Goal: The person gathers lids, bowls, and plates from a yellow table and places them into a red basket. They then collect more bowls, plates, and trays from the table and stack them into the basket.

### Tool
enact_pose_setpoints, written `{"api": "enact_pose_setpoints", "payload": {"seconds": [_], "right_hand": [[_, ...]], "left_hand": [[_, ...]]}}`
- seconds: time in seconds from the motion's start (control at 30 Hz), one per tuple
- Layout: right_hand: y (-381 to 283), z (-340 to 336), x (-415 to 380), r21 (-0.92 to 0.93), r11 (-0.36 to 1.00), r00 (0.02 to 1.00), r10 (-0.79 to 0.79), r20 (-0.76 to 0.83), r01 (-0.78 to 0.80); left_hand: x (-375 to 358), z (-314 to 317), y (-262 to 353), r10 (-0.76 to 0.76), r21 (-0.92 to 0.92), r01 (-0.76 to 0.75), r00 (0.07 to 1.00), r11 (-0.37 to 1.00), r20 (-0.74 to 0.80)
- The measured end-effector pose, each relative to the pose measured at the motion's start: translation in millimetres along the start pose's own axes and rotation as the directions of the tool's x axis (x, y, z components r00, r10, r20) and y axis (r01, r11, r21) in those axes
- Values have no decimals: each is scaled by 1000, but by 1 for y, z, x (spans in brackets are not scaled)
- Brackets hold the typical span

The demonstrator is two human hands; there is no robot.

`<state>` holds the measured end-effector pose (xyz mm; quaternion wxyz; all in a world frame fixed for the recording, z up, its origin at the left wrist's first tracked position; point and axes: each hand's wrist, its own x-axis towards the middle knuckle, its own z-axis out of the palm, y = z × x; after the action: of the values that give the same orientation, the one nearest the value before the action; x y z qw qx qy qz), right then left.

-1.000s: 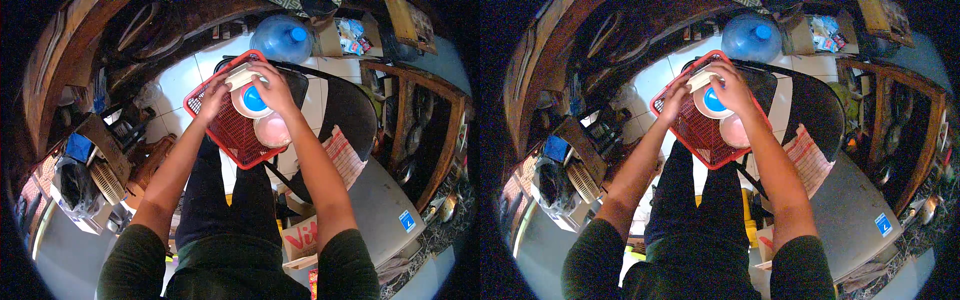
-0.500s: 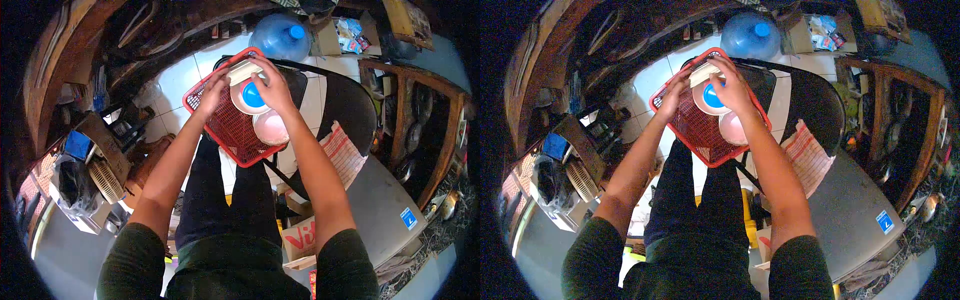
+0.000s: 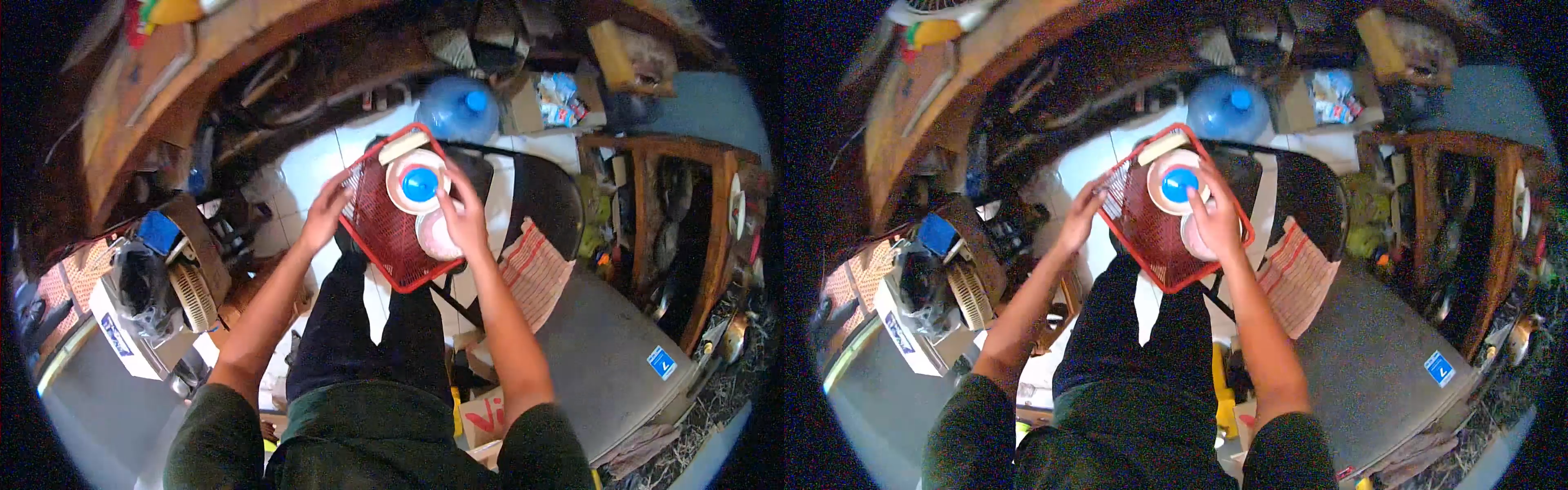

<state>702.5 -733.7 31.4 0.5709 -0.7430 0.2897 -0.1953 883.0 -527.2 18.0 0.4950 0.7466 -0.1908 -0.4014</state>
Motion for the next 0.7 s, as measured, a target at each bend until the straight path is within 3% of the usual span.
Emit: {"api": "enact_pose_setpoints", "payload": {"seconds": [0.03,0.1,0.13,0.17,0.27,0.4,0.43,0.47,0.53,0.7], "right_hand": [[-9,-6,-11,33,999,999,25,-22,-24],[-29,-16,-33,129,989,995,74,-59,-66],[-42,-22,-43,190,978,992,101,-75,-85],[-60,-30,-52,193,978,992,96,-87,-78],[-122,-43,-75,195,979,976,104,-193,-66],[-174,-50,-103,104,995,940,35,-340,1],[-190,-47,-112,211,977,914,110,-390,-28],[-210,-42,-118,149,987,905,10,-425,59],[-229,-30,-134,207,971,866,1,-500,118],[-287,4,-174,190,965,819,-38,-572,178]], "left_hand": [[-17,-6,15,-62,-138,67,997,988,40],[-49,-21,48,-96,-117,101,994,988,51],[-59,-30,45,-59,-172,74,994,982,88],[-67,-38,49,-4,-110,15,995,994,99],[-92,-54,102,68,-110,-52,987,993,142],[-97,-81,143,262,-137,-239,945,961,193],[-97,-88,152,303,-117,-284,930,952,208],[-97,-97,165,365,-142,-339,902,930,231],[-102,-113,188,440,-143,-416,861,898,254],[-120,-132,213,521,-274,-455,811,848,265]]}}
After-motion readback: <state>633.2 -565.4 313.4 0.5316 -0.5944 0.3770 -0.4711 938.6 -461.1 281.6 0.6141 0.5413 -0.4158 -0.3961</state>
